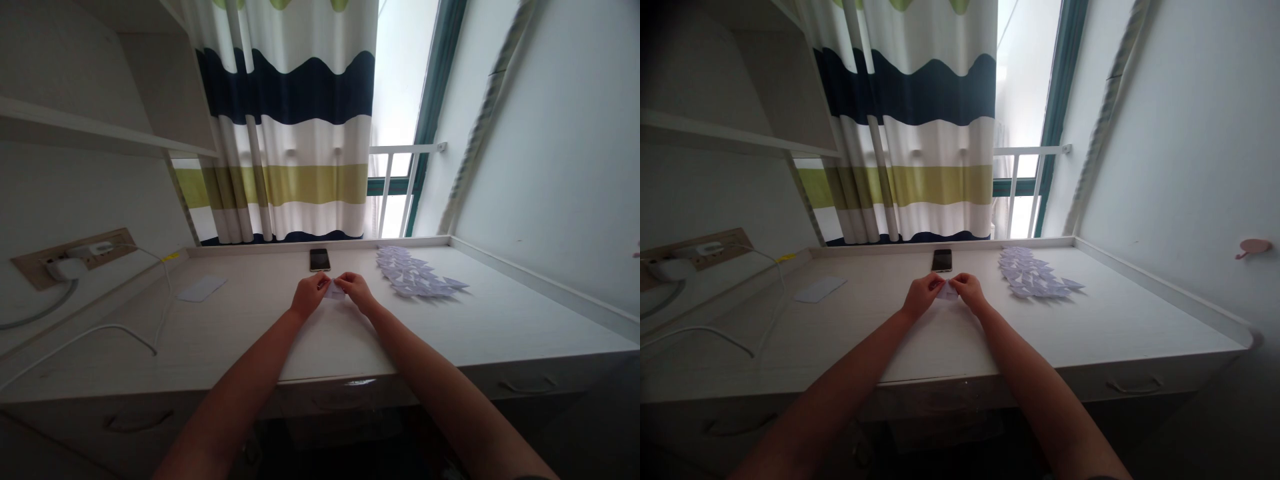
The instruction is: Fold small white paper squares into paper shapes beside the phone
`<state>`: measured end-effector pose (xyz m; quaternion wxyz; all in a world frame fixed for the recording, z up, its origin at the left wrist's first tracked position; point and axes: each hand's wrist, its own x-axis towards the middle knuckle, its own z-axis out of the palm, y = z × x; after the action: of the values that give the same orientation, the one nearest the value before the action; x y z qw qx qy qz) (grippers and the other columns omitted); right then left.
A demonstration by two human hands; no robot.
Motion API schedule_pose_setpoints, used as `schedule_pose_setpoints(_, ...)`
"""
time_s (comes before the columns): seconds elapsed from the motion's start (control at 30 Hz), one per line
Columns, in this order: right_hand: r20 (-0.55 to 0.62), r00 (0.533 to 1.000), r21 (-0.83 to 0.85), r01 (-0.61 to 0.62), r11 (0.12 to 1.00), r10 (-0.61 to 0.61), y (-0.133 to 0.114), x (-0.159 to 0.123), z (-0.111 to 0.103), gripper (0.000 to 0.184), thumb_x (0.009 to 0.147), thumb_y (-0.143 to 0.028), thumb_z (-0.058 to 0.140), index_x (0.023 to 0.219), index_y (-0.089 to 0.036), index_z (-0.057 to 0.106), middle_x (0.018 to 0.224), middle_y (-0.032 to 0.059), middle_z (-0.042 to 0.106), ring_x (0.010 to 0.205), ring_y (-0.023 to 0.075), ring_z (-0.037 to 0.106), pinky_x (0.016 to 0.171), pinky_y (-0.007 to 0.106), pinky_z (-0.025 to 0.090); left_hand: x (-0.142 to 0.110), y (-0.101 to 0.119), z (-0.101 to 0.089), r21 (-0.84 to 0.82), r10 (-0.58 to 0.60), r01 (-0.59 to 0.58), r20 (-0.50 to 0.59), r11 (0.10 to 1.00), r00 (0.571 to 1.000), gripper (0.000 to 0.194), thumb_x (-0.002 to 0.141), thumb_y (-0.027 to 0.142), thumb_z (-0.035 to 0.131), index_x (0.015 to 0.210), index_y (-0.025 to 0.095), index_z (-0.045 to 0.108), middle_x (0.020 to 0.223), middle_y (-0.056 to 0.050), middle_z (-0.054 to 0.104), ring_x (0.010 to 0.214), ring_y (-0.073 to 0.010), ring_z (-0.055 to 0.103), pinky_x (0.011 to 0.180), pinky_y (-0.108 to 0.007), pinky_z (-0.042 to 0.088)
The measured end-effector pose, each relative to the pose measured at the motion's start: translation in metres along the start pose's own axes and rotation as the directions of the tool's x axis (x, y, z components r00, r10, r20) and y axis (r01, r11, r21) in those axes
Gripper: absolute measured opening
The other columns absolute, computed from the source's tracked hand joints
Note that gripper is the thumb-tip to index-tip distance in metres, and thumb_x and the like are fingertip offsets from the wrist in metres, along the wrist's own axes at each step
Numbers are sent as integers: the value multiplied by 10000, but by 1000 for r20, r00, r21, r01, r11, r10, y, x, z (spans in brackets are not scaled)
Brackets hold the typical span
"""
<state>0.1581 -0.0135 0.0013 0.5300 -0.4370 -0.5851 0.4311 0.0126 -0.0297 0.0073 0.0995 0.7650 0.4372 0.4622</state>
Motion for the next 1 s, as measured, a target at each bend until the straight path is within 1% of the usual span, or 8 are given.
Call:
schedule_pose_setpoints(0.13,-3,1000,14,6,1000,-6,0,0,-1,163,574,-302,597,561,-148,546,472,-39,485,465,85,415,488,238,314,-1,4,0,-90,7,-3,40,996,999,193,735,346,538,735,167,608,724,-36,635,664,-138,573,632,-238,434)
schedule_pose_setpoints(0.27,-1,999,12,36,999,-36,-3,-1,0,172,563,-298,614,536,-153,525,461,-44,478,463,82,411,485,235,311,3,1,3,-287,-145,151,41,946,989,249,681,392,589,647,146,586,643,-25,606,627,-134,556,594,-234,429)
schedule_pose_setpoints(0.33,22,999,27,42,999,-43,-4,-2,0,176,561,-306,620,548,-155,531,469,-45,484,465,82,413,486,235,315,5,-3,4,-414,-257,273,96,868,962,243,630,375,640,646,141,576,619,-10,592,605,-125,548,581,-234,426)
schedule_pose_setpoints(0.4,52,997,46,46,998,-48,-5,-2,1,175,561,-309,623,563,-156,539,482,-43,496,470,81,418,492,237,323,6,-6,4,-525,-343,404,213,749,915,266,590,359,678,706,141,579,629,-6,595,599,-125,554,570,-241,431)
schedule_pose_setpoints(0.47,71,996,55,49,997,-53,-6,-2,1,173,563,-307,624,572,-155,542,492,-41,506,476,82,425,500,239,331,5,-7,3,-591,-386,501,320,632,865,323,562,355,704,773,140,589,676,-19,610,634,-136,573,589,-259,448)
schedule_pose_setpoints(0.53,82,995,55,48,997,-52,-7,-3,1,168,569,-302,624,579,-154,545,505,-36,519,487,83,435,511,240,340,5,-7,3,-611,-391,553,391,566,833,359,542,360,722,791,128,610,737,-45,624,699,-153,587,637,-283,464)
schedule_pose_setpoints(0.67,111,993,51,42,998,-48,-9,-4,0,165,578,-298,626,593,-149,558,535,-28,537,509,84,447,523,239,348,3,-6,1,-555,-391,589,443,587,807,372,525,401,725,736,103,653,766,-75,636,746,-167,583,675,-295,470)
schedule_pose_setpoints(1.0,140,990,10,6,1000,-8,-9,-6,-2,200,580,-334,628,618,-140,595,541,-25,536,511,81,426,520,235,328,3,-8,-1,-474,-439,618,441,627,783,338,514,405,724,656,106,659,614,-31,598,588,-110,537,562,-253,474)
